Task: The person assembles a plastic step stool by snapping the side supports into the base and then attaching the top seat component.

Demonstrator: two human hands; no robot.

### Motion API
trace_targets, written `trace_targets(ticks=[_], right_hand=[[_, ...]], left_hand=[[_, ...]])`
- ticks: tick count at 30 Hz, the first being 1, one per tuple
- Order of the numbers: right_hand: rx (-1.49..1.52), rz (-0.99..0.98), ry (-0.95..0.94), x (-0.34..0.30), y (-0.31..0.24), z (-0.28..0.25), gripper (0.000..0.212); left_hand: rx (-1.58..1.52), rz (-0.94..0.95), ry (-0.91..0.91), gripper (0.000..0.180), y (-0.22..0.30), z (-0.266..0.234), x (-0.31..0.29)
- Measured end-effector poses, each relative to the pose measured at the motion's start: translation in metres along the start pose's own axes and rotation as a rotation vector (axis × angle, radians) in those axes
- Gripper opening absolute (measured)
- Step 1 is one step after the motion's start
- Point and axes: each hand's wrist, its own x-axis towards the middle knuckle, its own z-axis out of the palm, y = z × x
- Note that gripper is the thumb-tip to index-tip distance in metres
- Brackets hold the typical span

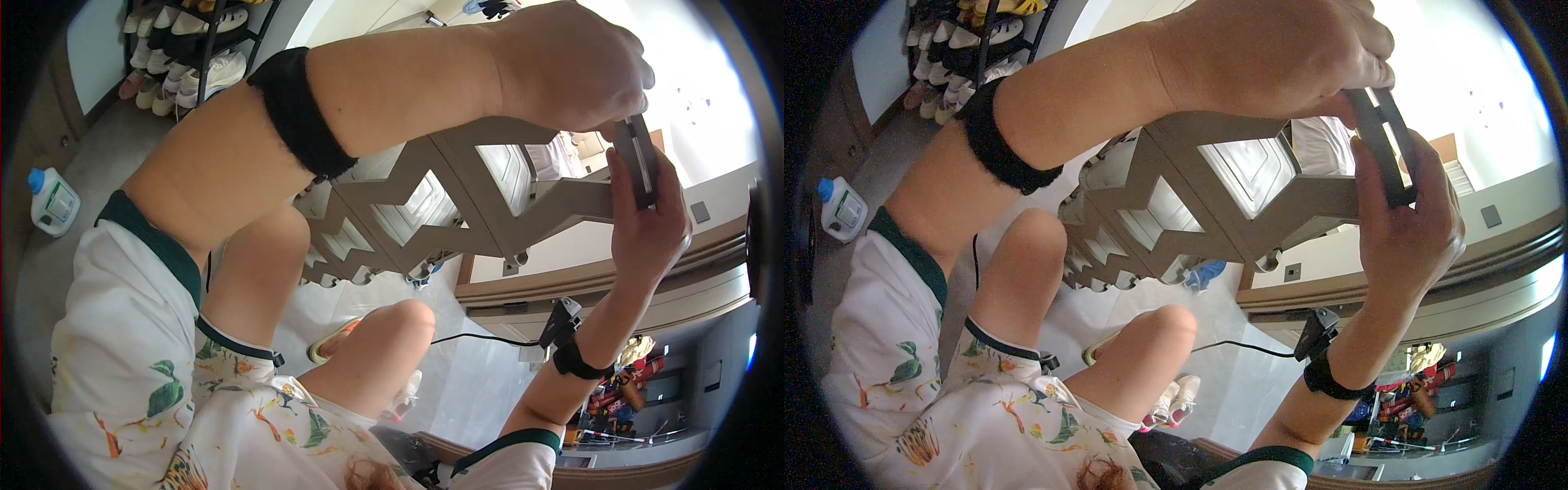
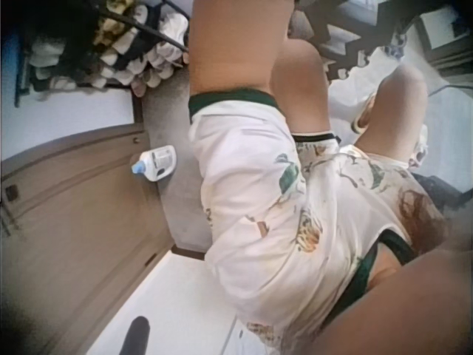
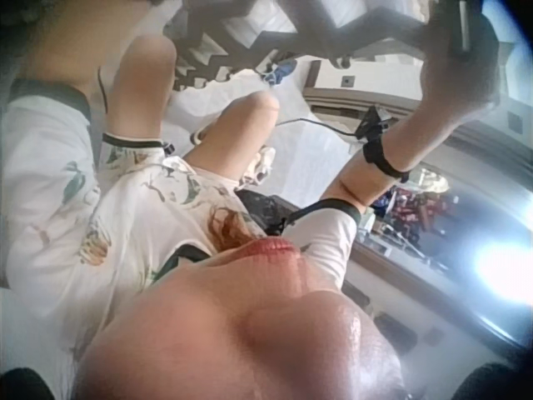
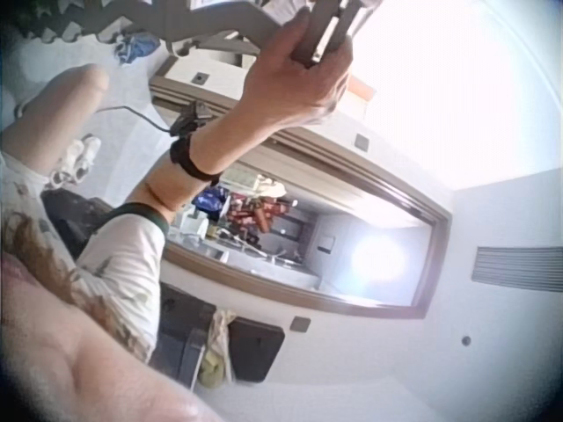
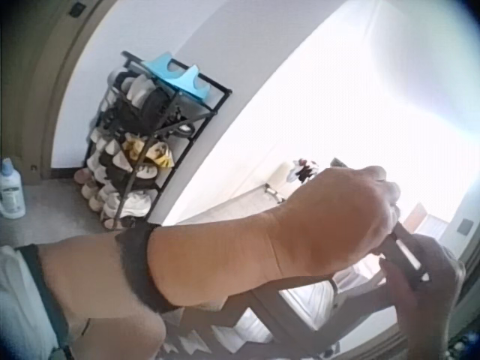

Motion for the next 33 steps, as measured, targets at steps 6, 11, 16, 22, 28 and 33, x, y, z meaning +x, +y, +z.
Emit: trace_targets(ticks=[6, 11, 16, 22, 28, 33], right_hand=[[0.018, -0.092, 0.035, 0.013, 0.011, 0.002, 0.035], [-0.097, -0.087, 0.008, 0.005, -0.007, -0.002, 0.036], [0.129, -0.038, 0.012, -0.002, 0.012, 0.000, 0.028], [0.444, 0.104, -0.017, 0.007, 0.030, 0.004, 0.028], [0.508, 0.207, -0.052, -0.001, 0.033, 0.007, 0.032], [0.544, 0.162, -0.153, 0.012, 0.034, 0.000, 0.031]], left_hand=[[0.104, 0.153, 0.113, 0.016, -0.005, -0.004, 0.012], [0.101, 0.126, 0.112, 0.014, 0.000, -0.014, 0.005], [0.049, 0.142, 0.250, 0.026, -0.001, -0.002, -0.002], [0.374, 0.006, 0.433, 0.013, 0.015, -0.001, -0.002], [-0.360, -0.761, 0.169, 0.021, 0.096, 0.025, -0.026], [-1.183, -1.298, 0.400, 0.027, 0.089, 0.033, 0.001]])
